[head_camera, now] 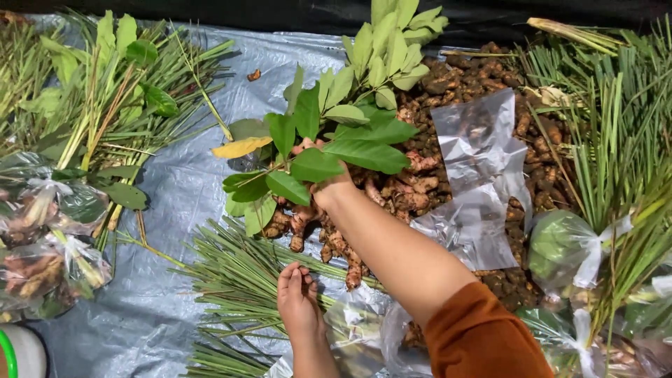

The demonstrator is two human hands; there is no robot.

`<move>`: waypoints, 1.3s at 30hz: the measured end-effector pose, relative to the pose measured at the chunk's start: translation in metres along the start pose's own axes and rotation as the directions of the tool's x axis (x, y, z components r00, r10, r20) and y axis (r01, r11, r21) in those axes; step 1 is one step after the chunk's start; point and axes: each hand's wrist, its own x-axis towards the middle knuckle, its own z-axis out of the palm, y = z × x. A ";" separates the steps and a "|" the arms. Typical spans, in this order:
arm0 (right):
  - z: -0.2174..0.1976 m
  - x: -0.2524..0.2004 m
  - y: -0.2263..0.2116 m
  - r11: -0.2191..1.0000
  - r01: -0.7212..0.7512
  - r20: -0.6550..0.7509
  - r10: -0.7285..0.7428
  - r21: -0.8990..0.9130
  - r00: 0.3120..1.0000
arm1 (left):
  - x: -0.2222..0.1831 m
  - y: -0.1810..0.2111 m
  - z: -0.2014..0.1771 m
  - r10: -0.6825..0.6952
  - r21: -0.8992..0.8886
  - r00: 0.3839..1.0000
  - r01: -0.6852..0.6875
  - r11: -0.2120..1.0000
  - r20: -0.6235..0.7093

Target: The person gathers lemongrass stalks, sorts ginger roots and green leaves, and places them into plastic bags by hand.

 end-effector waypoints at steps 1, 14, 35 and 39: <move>0.003 0.008 -0.004 1.000 0.003 0.002 -0.003 0.000 1.000 | -0.001 0.002 0.002 0.003 -0.002 1.000 -0.003 1.000 0.002; 0.070 -0.063 -0.137 0.966 0.243 0.124 -0.232 -0.086 0.965 | 0.003 -0.004 0.001 -0.043 -0.039 0.999 0.042 0.998 -0.014; -0.113 -0.269 -0.018 0.987 -0.157 -0.434 0.153 0.026 0.888 | -0.001 0.008 0.009 -0.065 0.011 0.998 0.065 0.998 0.002; -0.181 -0.368 0.022 0.974 -0.197 -0.508 0.227 0.112 0.831 | -0.015 0.017 0.017 -0.039 -0.009 0.997 0.039 0.999 0.061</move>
